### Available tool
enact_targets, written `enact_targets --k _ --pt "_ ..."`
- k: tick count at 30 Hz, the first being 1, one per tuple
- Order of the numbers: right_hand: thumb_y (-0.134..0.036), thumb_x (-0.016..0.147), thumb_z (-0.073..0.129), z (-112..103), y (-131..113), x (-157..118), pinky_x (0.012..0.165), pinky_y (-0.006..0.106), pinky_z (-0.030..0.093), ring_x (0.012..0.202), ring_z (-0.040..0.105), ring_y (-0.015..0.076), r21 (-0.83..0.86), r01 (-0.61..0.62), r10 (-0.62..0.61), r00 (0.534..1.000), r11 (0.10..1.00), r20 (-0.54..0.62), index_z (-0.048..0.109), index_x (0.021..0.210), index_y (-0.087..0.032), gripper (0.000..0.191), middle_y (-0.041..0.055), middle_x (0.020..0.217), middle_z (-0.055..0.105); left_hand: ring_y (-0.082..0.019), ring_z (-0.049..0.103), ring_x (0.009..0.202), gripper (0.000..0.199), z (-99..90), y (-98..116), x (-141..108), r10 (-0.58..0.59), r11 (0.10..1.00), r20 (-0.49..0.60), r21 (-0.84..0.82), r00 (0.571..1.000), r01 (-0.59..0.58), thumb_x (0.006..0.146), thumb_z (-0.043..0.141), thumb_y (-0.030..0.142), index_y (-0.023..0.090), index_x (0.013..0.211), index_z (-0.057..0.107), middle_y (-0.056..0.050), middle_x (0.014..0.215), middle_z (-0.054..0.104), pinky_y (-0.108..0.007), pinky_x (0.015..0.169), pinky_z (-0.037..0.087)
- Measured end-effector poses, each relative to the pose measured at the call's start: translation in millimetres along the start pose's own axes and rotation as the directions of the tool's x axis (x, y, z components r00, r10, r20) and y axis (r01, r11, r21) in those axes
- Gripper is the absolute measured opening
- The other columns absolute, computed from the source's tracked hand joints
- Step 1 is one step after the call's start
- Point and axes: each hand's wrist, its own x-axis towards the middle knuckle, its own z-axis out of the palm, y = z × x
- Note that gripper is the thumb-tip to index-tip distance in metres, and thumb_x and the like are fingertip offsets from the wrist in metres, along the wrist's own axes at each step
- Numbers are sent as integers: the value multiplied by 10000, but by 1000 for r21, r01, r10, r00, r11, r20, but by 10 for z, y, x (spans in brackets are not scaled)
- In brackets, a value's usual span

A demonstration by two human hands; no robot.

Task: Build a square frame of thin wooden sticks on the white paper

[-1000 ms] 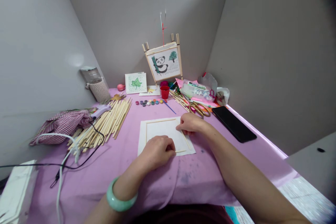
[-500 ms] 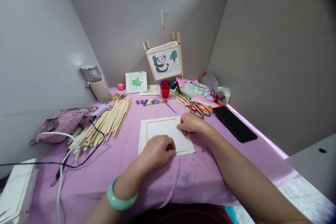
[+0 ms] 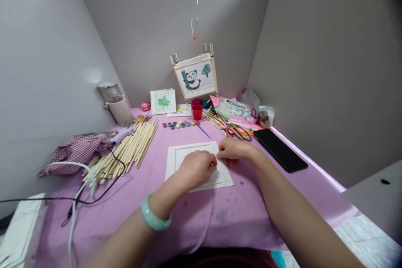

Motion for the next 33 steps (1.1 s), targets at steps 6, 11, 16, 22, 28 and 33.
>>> enact_targets --k 6,11,16,22,28,33 --pt "-228 700 576 -5 39 4 476 208 473 509 606 137 -72 12 -7 998 997 61 618 684 -134 103 42 605 660 -225 636 794 250 200 -37 269 137 980 49 138 989 -143 820 491 196 211 954 702 -72 877 698 -306 691 460" --pt "-219 704 581 -19 42 2 511 205 467 518 595 126 -157 38 -25 996 987 86 648 726 -128 115 33 611 660 -228 636 776 246 202 -32 263 208 952 66 216 976 -218 842 461 145 169 957 677 -89 869 690 -300 672 450" --pt "-183 679 554 -12 48 9 493 218 465 501 579 130 -126 29 -17 995 992 95 641 720 -124 112 26 575 625 -203 629 751 248 196 -47 241 274 934 70 220 959 -283 865 460 175 213 1008 659 -50 875 670 -289 660 447" --pt "-211 658 579 -8 76 1 494 204 458 510 573 119 -102 10 -2 997 995 79 647 736 -125 134 18 577 615 -169 618 758 255 219 -98 237 334 921 89 183 938 -345 875 455 181 228 996 674 -39 919 655 -266 669 447" --pt "-249 668 585 -6 93 2 486 210 454 517 576 128 -99 23 -15 997 995 78 642 718 -134 139 18 574 611 -177 620 753 254 223 -113 235 311 935 73 155 948 -319 865 482 192 232 1021 678 -46 892 660 -281 687 455" --pt "-265 669 599 -22 95 -23 488 212 448 533 583 132 -136 48 -35 995 990 98 638 743 -143 148 17 599 623 -177 619 763 284 234 -121 226 329 928 68 161 942 -336 886 458 197 257 1070 665 -46 917 660 -283 690 454"
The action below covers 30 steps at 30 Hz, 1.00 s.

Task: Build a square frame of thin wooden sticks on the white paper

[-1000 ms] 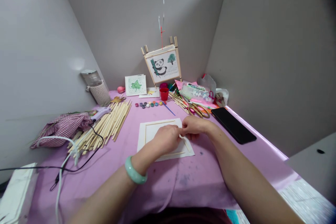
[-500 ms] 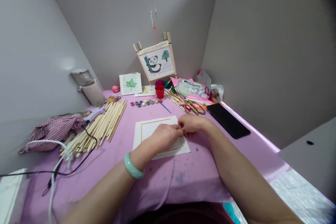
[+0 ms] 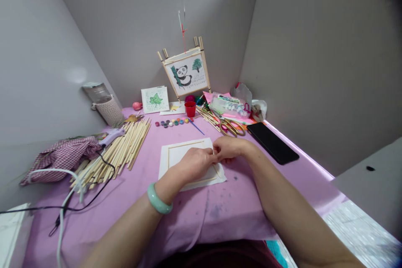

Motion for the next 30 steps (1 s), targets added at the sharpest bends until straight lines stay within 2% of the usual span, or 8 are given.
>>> enact_targets --k 5,10,18,25,30 --pt "-295 656 644 -9 4 -36 484 197 424 553 587 125 -81 36 -36 999 996 -4 628 832 -160 223 4 643 639 -172 615 788 286 -16 15 -17 0 1000 5 5 1000 0 887 456 185 262 1075 658 -45 942 652 -268 696 447" --pt "-295 627 661 -4 23 -13 461 196 406 539 583 124 -116 40 -42 999 992 -8 601 870 -169 280 -1 677 646 -169 604 764 287 -46 39 -30 29 996 38 79 999 -31 884 453 162 251 1067 654 -43 891 642 -252 649 423" --pt "-288 621 656 -7 31 -15 484 197 385 579 590 127 -132 42 -44 999 990 -13 585 841 -182 254 -6 693 644 -154 592 789 289 -15 9 -55 74 990 27 120 997 -76 891 442 151 256 1080 635 -39 887 627 -240 651 417" --pt "-314 581 711 -9 19 -31 514 207 356 662 591 142 -234 79 -97 993 969 -65 592 830 -195 301 2 775 650 -155 596 762 276 -25 7 -48 76 990 28 120 997 -79 900 448 185 254 1063 660 -38 902 642 -246 595 384" --pt "-325 575 710 6 21 -19 504 211 334 663 581 143 -244 90 -111 991 966 -75 592 821 -199 300 1 778 646 -170 606 759 269 -37 22 -55 97 978 22 185 995 -99 912 435 184 241 1052 658 -32 901 646 -272 561 360"
